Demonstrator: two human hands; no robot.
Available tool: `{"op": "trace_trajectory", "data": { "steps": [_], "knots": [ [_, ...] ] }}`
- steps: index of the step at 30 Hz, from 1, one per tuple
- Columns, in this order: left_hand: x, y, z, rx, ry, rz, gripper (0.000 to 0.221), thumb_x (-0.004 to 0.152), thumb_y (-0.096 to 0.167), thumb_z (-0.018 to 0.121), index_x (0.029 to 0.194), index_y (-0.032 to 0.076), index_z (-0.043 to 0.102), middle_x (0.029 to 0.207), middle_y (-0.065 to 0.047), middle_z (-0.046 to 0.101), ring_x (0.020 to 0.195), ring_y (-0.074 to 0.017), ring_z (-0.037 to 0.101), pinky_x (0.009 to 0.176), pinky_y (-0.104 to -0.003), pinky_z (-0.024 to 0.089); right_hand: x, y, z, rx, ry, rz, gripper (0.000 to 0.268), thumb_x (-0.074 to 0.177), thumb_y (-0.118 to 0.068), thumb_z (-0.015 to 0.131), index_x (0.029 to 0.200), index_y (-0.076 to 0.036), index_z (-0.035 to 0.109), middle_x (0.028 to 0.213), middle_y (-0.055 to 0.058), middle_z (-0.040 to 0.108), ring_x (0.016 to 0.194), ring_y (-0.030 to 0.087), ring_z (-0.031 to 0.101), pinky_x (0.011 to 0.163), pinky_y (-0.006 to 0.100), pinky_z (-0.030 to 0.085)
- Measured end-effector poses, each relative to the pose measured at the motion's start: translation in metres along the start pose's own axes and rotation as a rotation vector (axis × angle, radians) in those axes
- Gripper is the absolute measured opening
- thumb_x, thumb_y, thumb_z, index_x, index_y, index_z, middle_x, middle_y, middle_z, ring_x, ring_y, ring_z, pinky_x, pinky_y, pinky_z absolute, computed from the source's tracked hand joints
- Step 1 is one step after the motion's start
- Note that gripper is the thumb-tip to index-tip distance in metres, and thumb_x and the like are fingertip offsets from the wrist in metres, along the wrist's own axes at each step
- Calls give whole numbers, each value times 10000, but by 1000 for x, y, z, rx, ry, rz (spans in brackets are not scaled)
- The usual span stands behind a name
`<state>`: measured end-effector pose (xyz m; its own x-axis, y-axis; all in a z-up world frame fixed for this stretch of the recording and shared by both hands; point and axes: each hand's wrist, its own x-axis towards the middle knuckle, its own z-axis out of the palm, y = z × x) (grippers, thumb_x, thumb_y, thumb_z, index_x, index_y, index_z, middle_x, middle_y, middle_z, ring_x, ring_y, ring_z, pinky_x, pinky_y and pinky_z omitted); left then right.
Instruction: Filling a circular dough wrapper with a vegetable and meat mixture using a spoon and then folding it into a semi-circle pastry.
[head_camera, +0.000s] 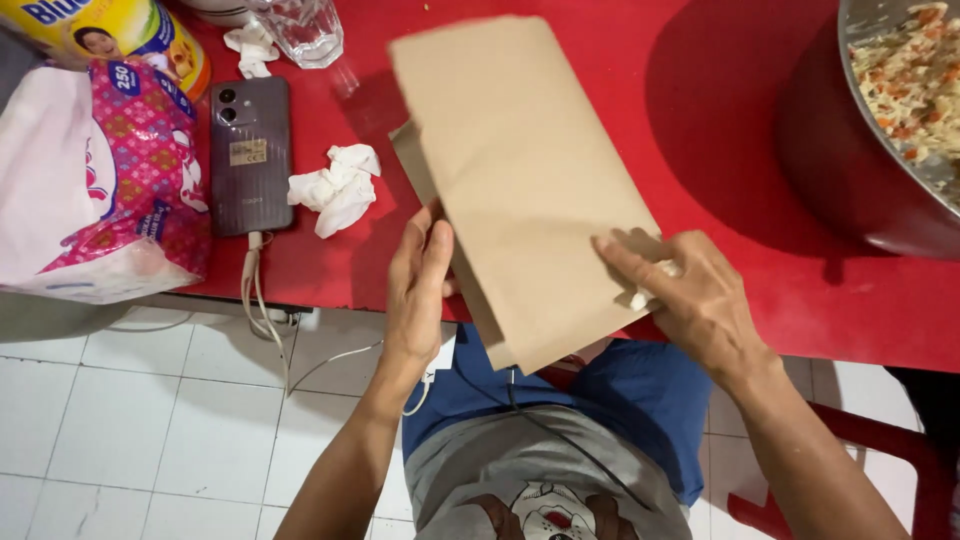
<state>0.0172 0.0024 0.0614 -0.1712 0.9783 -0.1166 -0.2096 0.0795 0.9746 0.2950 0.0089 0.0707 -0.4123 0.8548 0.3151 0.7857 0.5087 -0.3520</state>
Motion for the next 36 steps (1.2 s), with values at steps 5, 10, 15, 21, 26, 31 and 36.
{"op": "trace_trajectory", "data": {
  "steps": [5, 10, 15, 21, 26, 31, 36],
  "knots": [
    [23, -27, -4, 202, -15, 191, 759, 932, 75, 699, 1563, -14, 287, 1440, -326, 474, 1255, -426, 595, 990, -541, 556, -27, 48, 31, -181, -9, -170, 538, 952, -165, 609, 1437, -395, 642, 961, 97, 476, 816, 339, 568, 748, 414, 559],
    [26, -30, 1, 179, -37, 269, 894, 939, -76, 574, 1634, 76, 33, 1446, -297, 421, 1265, -404, 523, 1069, -558, 488, -11, 18, 14, -104, -56, -214, 724, 782, 1, 631, 1399, -377, 661, 917, 91, 468, 773, 352, 542, 726, 454, 535],
    [21, -11, 10, 187, -72, 308, 937, 945, -104, 490, 1673, 253, 19, 1682, -298, 122, 1490, -589, 209, 1153, -725, 234, -6, 13, 7, -46, -112, -259, 612, 816, -29, 613, 1326, -354, 711, 966, 91, 491, 785, 331, 526, 731, 459, 507],
    [30, -29, 2, 352, -109, 206, 666, 916, -58, 421, 1560, 88, 338, 1644, -101, 383, 1523, -210, 363, 1016, -248, 466, 33, -3, -40, 449, -588, -210, 898, 756, -501, 800, 1533, -213, 453, 1471, 154, 620, 1394, 406, 500, 1129, 647, 362],
    [39, -42, 0, 480, -176, 298, 715, 914, -102, 491, 1591, 10, 294, 1497, -298, 383, 1462, -491, 329, 1209, -557, 300, 80, 19, 19, 446, -127, -336, 402, 988, -103, 534, 1368, -27, 642, 1399, 231, 633, 1341, 461, 556, 1154, 549, 385],
    [44, -51, 0, 542, -177, 362, 722, 904, -88, 495, 1588, 12, 289, 1465, -289, 412, 1430, -493, 377, 1191, -558, 322, 124, 60, 60, 94, -113, -235, 537, 1098, -344, 443, 1540, -41, 478, 1537, 222, 505, 1432, 419, 454, 1189, 602, 310],
    [40, -44, 3, 541, -182, 367, 715, 900, -102, 484, 1584, -1, 300, 1457, -278, 421, 1420, -489, 400, 1183, -548, 340, 155, 90, 81, -30, -94, -119, 526, 1105, -250, 466, 1569, -2, 446, 1595, 243, 432, 1474, 421, 394, 1188, 629, 276]
  ]
}}
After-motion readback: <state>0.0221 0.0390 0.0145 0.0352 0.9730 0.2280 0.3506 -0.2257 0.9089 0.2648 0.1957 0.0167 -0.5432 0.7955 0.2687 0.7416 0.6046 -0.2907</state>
